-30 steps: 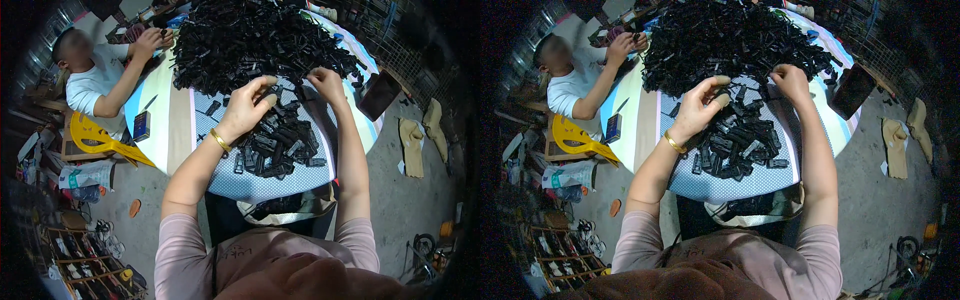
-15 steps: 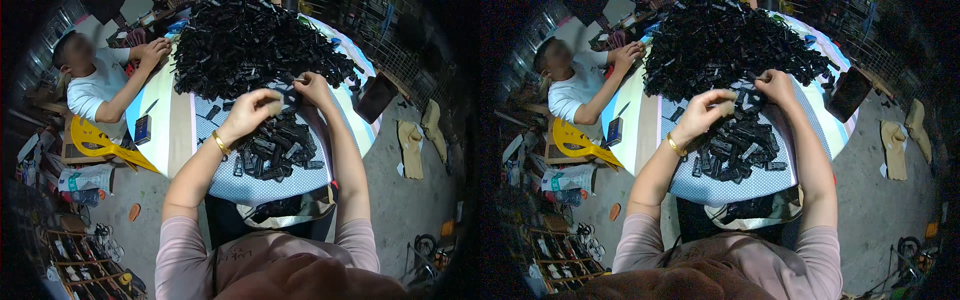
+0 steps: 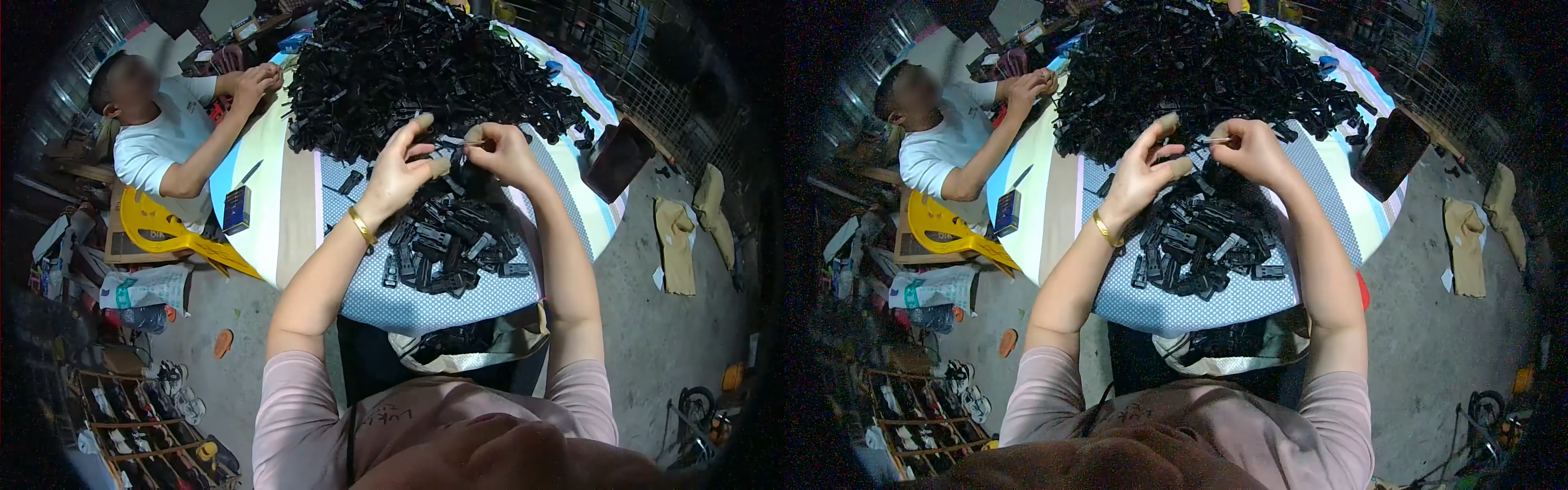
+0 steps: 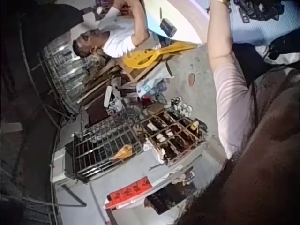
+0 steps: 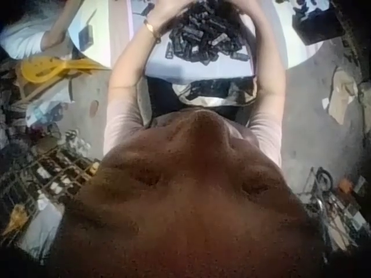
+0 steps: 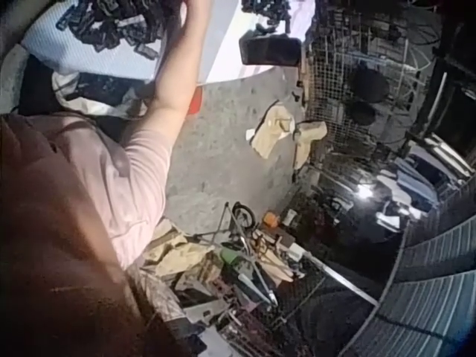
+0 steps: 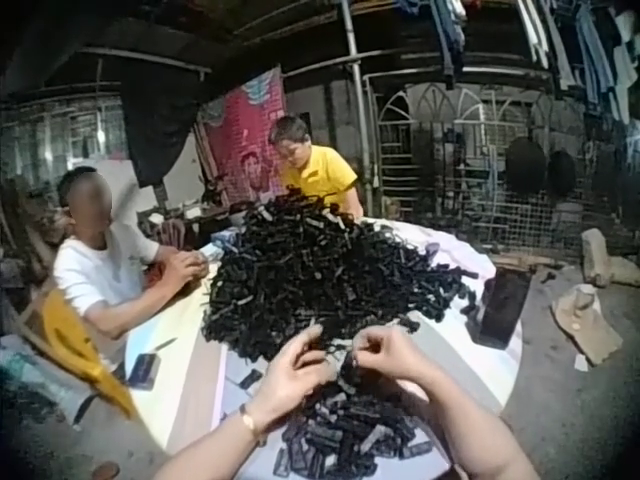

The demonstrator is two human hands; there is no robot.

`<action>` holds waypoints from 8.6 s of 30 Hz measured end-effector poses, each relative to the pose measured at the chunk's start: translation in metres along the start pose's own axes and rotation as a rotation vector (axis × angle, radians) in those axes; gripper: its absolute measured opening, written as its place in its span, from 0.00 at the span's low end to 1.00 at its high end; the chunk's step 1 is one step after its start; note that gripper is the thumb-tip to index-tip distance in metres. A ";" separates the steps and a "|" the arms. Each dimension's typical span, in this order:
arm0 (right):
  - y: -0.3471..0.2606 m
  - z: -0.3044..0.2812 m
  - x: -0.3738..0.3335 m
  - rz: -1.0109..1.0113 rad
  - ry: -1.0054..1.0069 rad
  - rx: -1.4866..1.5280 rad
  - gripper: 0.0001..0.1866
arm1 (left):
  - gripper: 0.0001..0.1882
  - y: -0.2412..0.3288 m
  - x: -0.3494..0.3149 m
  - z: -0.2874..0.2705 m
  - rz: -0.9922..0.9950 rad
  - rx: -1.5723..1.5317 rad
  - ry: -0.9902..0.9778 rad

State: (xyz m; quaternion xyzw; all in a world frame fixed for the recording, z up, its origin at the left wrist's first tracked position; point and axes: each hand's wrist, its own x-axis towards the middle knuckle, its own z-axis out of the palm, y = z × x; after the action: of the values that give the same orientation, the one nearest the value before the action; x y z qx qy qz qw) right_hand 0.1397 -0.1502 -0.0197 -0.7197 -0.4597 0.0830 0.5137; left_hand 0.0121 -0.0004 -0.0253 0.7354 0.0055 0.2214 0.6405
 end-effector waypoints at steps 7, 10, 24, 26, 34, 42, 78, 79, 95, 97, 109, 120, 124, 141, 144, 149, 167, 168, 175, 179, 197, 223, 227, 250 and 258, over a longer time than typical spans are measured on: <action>0.020 -0.048 -0.001 0.110 0.199 -0.464 0.10 | 0.21 -0.002 0.005 -0.008 0.040 0.057 0.111; 0.017 -0.048 -0.004 0.145 0.053 -0.513 0.11 | 0.19 0.000 0.002 -0.006 0.048 0.104 0.099; 0.010 -0.019 0.002 0.097 -0.093 -0.670 0.14 | 0.17 -0.001 0.007 -0.015 -0.011 -0.108 0.031; 0.003 -0.020 -0.001 -0.037 -0.022 -0.335 0.10 | 0.16 0.006 0.008 -0.017 -0.209 -0.316 0.068; -0.042 0.008 -0.018 -0.431 -0.012 -0.118 0.13 | 0.23 0.004 0.004 -0.026 -0.379 -0.756 -0.555; -0.060 0.002 -0.027 -0.530 -0.034 -0.080 0.13 | 0.42 0.019 -0.006 -0.028 -0.261 -0.747 -0.768; -0.045 0.028 -0.024 0.151 -0.070 0.347 0.10 | 0.07 0.016 -0.015 0.017 0.382 0.154 0.170; -0.040 0.029 -0.022 0.151 -0.067 0.345 0.10 | 0.10 0.017 -0.014 0.018 0.285 0.157 0.146; -0.036 -0.009 -0.020 -0.047 -0.007 0.445 0.10 | 0.27 0.043 -0.011 -0.008 0.108 -0.260 -0.263; -0.038 -0.009 -0.021 -0.023 -0.078 0.476 0.11 | 0.25 0.038 -0.007 -0.016 -0.061 -0.379 -0.460; -0.041 0.006 -0.016 0.018 -0.108 0.485 0.10 | 0.12 0.026 -0.012 0.001 -0.225 -0.524 -0.335; -0.041 0.021 -0.022 -0.049 -0.007 0.178 0.11 | 0.19 0.028 -0.019 0.013 0.117 -0.045 0.074; -0.041 0.020 -0.023 -0.019 -0.034 0.134 0.12 | 0.14 0.024 -0.021 0.018 0.181 -0.055 0.129; 0.014 -0.043 -0.001 0.123 -0.069 -0.240 0.10 | 0.21 0.039 -0.017 0.011 0.104 0.244 -0.302; 0.023 -0.028 0.003 0.080 -0.200 -0.597 0.10 | 0.19 0.038 -0.018 0.009 0.051 0.371 -0.548; 0.032 -0.006 0.010 0.230 -0.207 -0.779 0.10 | 0.12 0.029 -0.015 0.009 -0.103 0.090 -0.468; -0.035 0.021 -0.016 0.113 -0.026 0.391 0.10 | 0.28 0.019 -0.008 0.004 0.003 -0.166 -0.161; -0.032 0.021 -0.015 0.150 -0.037 0.376 0.10 | 0.28 0.021 -0.010 0.006 0.002 -0.166 -0.162; -0.037 0.019 -0.014 0.152 -0.029 0.429 0.10 | 0.23 0.021 -0.007 0.003 -0.006 -0.085 -0.054; -0.033 0.021 -0.017 0.100 -0.071 0.325 0.13 | 0.22 0.023 -0.010 0.005 -0.010 -0.075 -0.051; -0.032 0.028 -0.017 0.049 0.044 0.312 0.10 | 0.20 0.027 -0.013 0.017 0.407 0.476 0.169; -0.041 0.012 -0.018 -0.046 0.070 0.349 0.10 | 0.09 0.027 -0.009 0.002 -0.186 -0.466 -0.184; -0.035 0.018 -0.020 -0.102 0.057 0.228 0.09 | 0.13 0.024 -0.011 0.006 -0.012 -0.183 -0.030; -0.022 0.010 -0.012 0.002 -0.103 0.192 0.11 | 0.11 0.021 -0.017 0.015 0.177 0.263 0.117; 0.062 -0.042 0.011 0.130 0.109 -0.770 0.14 | 0.12 0.042 -0.021 0.015 0.060 0.271 -0.504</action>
State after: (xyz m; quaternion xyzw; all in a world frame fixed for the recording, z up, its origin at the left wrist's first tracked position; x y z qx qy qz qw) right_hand 0.2066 -0.1727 -0.0473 -0.8906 -0.3827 -0.1017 0.2236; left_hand -0.0132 -0.0278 0.0062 0.8460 -0.1458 0.0479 0.5106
